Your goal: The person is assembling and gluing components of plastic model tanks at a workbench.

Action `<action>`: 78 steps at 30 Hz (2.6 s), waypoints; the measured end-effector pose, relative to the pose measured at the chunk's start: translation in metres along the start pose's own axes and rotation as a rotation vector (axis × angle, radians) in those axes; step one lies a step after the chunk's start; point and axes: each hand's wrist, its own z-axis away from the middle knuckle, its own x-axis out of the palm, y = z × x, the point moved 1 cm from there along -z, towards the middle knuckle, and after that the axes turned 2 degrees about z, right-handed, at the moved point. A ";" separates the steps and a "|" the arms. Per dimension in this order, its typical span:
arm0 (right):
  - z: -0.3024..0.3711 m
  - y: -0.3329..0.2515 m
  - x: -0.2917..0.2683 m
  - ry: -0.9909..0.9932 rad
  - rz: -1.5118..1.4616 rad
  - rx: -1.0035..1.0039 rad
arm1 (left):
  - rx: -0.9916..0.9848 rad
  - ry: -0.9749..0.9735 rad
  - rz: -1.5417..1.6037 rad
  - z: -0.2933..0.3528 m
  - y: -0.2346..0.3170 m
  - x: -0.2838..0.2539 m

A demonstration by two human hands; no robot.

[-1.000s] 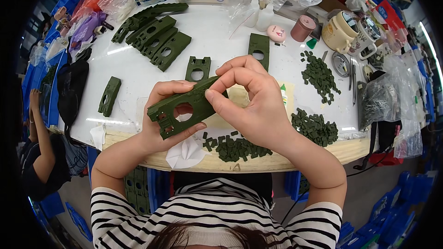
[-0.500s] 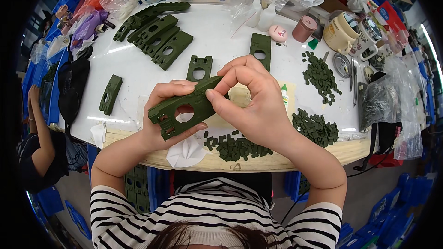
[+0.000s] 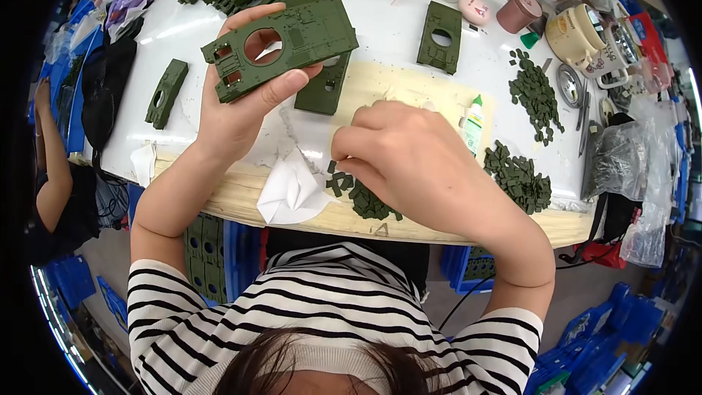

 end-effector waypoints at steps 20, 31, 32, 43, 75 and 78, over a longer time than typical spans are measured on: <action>-0.006 -0.010 0.037 -0.171 0.208 -0.090 | -0.040 -0.001 0.119 0.003 -0.002 0.006; 0.000 -0.010 -0.026 0.316 -0.104 -0.158 | -0.184 -0.153 0.125 0.005 0.005 0.002; -0.001 -0.007 -0.034 0.364 -0.118 -0.211 | -0.158 -0.168 0.173 0.005 0.004 0.003; 0.001 0.002 -0.033 0.490 -0.781 0.193 | -0.358 -0.361 0.466 0.009 0.005 0.011; -0.001 0.005 -0.018 0.333 -0.606 0.147 | -0.540 -0.622 0.514 0.018 0.008 0.018; -0.002 0.002 -0.011 0.360 -0.457 0.092 | -0.553 -0.580 0.514 0.021 0.008 0.022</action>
